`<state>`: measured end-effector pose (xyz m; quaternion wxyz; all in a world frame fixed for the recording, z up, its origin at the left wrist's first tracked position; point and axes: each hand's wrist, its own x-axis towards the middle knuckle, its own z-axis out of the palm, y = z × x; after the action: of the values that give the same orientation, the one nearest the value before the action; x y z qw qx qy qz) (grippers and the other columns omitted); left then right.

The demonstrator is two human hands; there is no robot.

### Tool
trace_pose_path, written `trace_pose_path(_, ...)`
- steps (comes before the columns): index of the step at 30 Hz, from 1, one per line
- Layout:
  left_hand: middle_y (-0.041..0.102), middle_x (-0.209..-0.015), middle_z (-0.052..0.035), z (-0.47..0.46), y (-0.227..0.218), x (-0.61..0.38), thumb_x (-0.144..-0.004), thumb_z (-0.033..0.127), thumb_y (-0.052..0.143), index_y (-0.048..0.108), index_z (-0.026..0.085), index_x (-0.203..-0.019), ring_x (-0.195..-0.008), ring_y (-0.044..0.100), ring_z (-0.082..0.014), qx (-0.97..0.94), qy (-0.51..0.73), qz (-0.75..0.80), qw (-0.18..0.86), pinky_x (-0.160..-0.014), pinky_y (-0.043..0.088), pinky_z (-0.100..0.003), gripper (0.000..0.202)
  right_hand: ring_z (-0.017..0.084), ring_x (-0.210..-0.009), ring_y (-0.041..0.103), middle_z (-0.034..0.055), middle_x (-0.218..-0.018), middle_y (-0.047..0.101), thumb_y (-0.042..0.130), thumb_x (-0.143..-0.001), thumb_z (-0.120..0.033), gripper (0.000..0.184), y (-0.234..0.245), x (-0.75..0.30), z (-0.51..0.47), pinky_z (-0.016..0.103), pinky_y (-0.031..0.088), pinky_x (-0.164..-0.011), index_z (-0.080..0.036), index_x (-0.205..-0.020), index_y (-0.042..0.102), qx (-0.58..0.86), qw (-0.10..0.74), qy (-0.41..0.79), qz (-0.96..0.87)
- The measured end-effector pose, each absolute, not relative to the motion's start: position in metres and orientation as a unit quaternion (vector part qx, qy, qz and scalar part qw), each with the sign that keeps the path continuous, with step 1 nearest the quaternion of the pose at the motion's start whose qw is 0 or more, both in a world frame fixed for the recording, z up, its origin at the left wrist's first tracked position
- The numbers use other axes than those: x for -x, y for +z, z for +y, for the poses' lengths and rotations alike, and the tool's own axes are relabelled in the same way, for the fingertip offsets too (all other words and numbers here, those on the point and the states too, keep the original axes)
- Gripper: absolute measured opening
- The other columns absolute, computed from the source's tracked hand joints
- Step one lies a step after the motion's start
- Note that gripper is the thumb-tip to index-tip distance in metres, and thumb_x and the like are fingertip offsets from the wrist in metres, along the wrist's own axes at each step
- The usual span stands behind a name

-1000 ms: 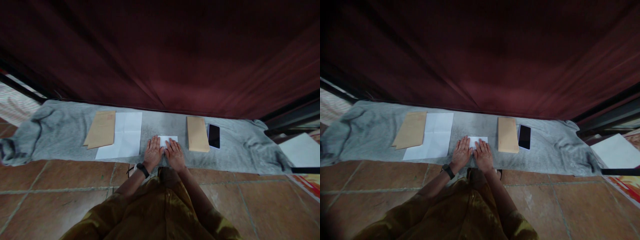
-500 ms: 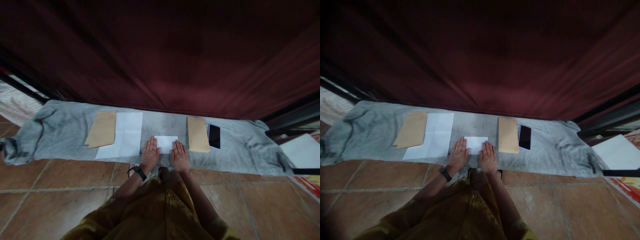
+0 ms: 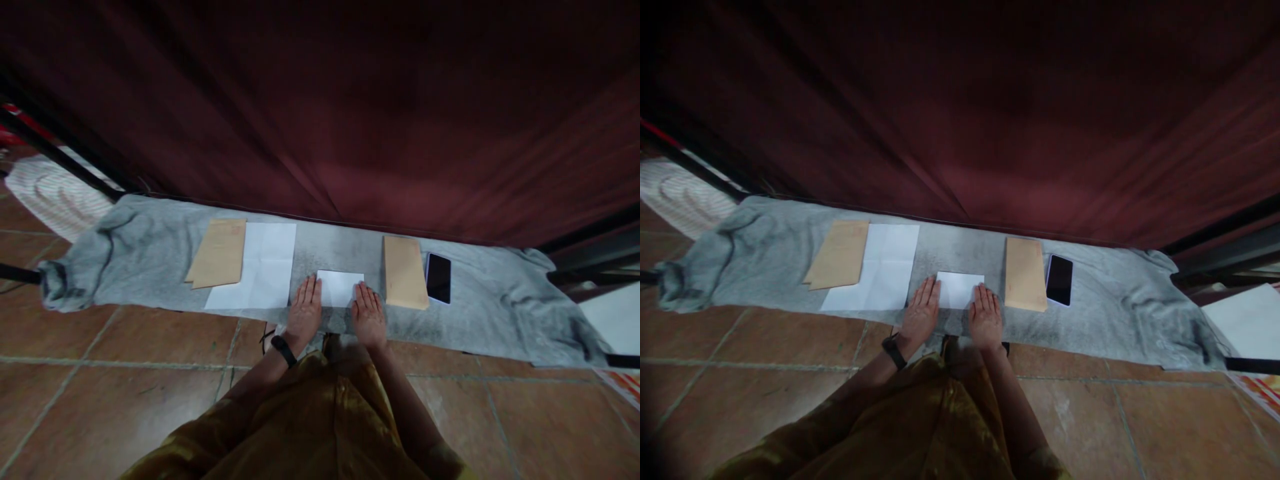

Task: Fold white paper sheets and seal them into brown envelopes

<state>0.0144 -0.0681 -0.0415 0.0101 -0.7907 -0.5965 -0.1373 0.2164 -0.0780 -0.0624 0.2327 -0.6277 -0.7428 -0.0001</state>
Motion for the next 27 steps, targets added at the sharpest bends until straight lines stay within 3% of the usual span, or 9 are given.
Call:
trace_pose_path(3,0.033,-0.163,-0.0120,-0.071,-0.041,-0.012,-0.092,0.002,0.034,0.038,0.013,-0.153,-0.153,0.024,-0.0241,0.844,-0.116,-0.523,0.000,-0.122,0.033,-0.045,0.062,0.027,-0.142,0.044,0.0133,-0.154,0.047,0.032,-0.103,-0.021,0.051,-0.062,-0.216,-0.078,0.048,0.034,-0.118,-0.012,-0.152,0.042,0.626,0.223,-0.008,-0.747)
trace_pose_path(6,0.038,-0.161,-0.0107,-0.073,-0.044,-0.008,-0.094,0.004,0.036,0.046,0.015,-0.148,-0.151,0.029,-0.0210,0.881,-0.113,-0.459,-0.031,-0.122,0.034,-0.042,0.056,0.027,-0.143,0.043,0.0133,-0.154,0.048,0.033,-0.103,-0.021,0.051,-0.062,-0.217,-0.078,0.047,0.035,-0.118,-0.012,-0.152,0.042,0.628,0.214,-0.009,-0.748)
trace_pose_path(10,0.042,-0.158,-0.0133,-0.074,-0.046,-0.002,-0.102,0.025,0.045,0.048,0.015,-0.147,-0.150,0.034,-0.0222,0.895,-0.126,-0.425,-0.058,-0.122,0.032,-0.041,0.046,0.027,-0.144,0.042,0.0140,-0.154,0.048,0.035,-0.103,-0.021,0.050,-0.061,-0.219,-0.077,0.048,0.034,-0.118,-0.011,-0.151,0.043,0.624,0.213,-0.001,-0.752)
trace_pose_path(14,0.037,-0.161,-0.0153,-0.076,-0.046,0.000,-0.100,0.044,0.053,0.043,0.013,-0.150,-0.152,0.028,-0.0262,0.900,-0.127,-0.413,-0.052,-0.123,0.029,-0.043,0.060,0.027,-0.147,0.037,0.0152,-0.156,0.044,0.034,-0.103,-0.022,0.051,-0.056,-0.216,-0.076,0.050,0.033,-0.119,-0.011,-0.153,0.040,0.612,0.232,0.017,-0.756)
trace_pose_path(21,0.033,-0.161,-0.0186,-0.078,-0.050,-0.002,-0.101,0.043,0.049,0.035,0.007,-0.153,-0.153,0.024,-0.0265,0.901,-0.115,-0.417,-0.045,-0.125,0.024,-0.043,0.065,0.024,-0.149,0.035,0.0105,-0.158,0.042,0.035,-0.106,-0.030,0.050,-0.052,-0.197,-0.081,0.048,0.033,-0.121,-0.017,-0.154,0.041,0.505,0.209,0.091,-0.833)
trace_pose_path(27,0.034,-0.161,-0.0181,-0.084,-0.045,0.001,-0.099,0.044,0.052,0.033,0.008,-0.154,-0.153,0.026,-0.0266,0.895,-0.107,-0.432,-0.043,-0.124,0.025,-0.043,0.068,0.026,-0.148,0.037,0.0112,-0.159,0.041,0.036,-0.106,-0.032,0.050,-0.056,-0.201,-0.087,0.048,0.033,-0.121,-0.017,-0.153,0.042,0.522,0.187,0.062,-0.830)
